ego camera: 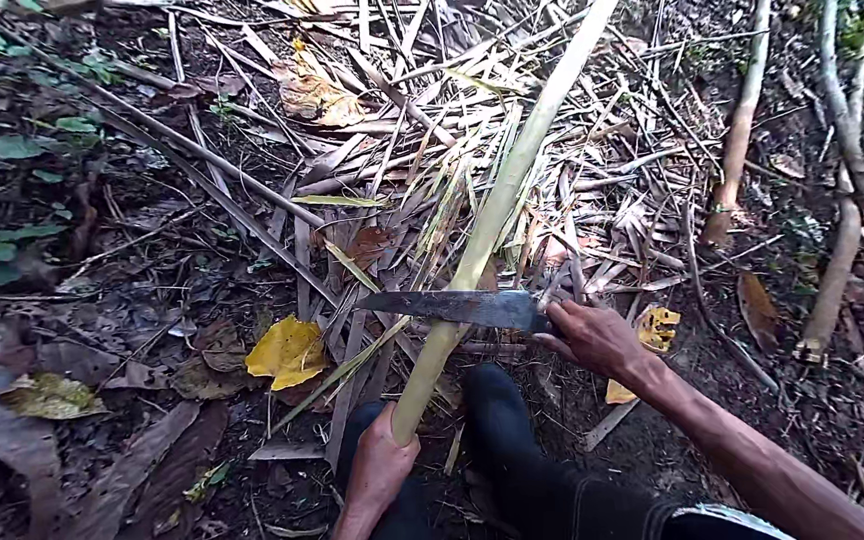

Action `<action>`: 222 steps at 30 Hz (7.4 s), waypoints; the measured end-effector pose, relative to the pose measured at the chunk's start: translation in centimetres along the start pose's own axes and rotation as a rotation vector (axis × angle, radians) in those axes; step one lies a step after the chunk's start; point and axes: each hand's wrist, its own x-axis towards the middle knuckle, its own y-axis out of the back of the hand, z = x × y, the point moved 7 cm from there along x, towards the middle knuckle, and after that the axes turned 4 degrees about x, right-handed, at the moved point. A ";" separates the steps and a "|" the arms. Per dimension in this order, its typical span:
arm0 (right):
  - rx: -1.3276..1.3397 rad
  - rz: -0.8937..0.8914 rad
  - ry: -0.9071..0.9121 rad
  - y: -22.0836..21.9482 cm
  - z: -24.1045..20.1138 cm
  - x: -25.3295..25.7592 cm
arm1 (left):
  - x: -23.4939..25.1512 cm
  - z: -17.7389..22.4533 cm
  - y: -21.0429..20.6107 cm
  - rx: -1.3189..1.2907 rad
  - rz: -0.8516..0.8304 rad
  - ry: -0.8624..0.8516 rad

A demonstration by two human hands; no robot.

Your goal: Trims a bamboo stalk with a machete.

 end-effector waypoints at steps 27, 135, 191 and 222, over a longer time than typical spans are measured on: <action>-0.167 -0.167 -0.216 10.8 4.2 5.2 | 0.0 0.3 -0.1 0.021 -0.013 0.004; 0.608 0.498 -0.306 -1.0 11.4 14.7 | -1.1 0.4 0.5 -0.157 0.003 0.075; -0.071 -0.242 0.012 -2.0 3.4 7.5 | 0.9 -2.6 -1.5 -0.494 -0.331 0.267; -0.195 -0.236 -0.228 5.4 6.9 16.4 | -2.5 -4.5 -0.9 -0.434 -0.307 0.249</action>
